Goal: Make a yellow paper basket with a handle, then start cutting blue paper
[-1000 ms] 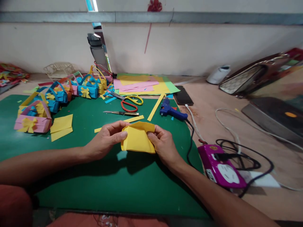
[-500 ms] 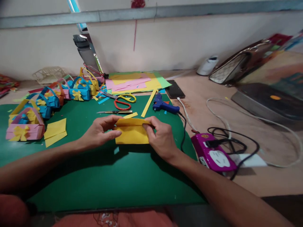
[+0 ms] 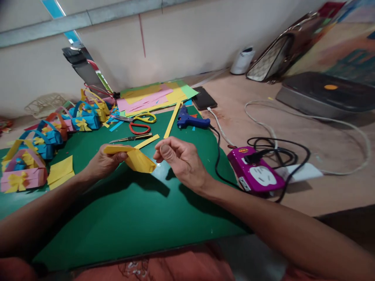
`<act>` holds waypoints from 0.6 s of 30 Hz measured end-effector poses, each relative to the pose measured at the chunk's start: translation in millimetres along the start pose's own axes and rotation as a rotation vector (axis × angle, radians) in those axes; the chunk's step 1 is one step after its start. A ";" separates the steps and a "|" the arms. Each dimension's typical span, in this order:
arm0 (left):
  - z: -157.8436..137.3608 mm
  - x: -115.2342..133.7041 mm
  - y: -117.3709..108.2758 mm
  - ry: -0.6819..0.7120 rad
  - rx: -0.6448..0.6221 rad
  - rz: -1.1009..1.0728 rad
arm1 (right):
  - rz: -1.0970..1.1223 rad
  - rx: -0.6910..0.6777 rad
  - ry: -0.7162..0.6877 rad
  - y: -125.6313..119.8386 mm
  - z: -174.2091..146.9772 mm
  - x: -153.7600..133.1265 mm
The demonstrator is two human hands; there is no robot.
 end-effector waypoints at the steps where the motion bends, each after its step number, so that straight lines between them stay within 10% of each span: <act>1: 1.2 0.2 -1.0 0.031 -0.011 0.010 | 0.033 -0.035 0.036 0.7 0.1 1.5; 18: -2.0 2.1 9.1 0.323 -0.052 -0.001 | 0.189 -0.172 0.303 8.4 -0.4 37.5</act>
Point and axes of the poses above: each hand's wrist, its own z-axis towards the middle knuckle, its own y-axis out of the palm, x = y × z, the point moved 5 cm from there along z, towards the middle knuckle, and after that the axes turned 4 degrees about z, right-handed, at the moved point
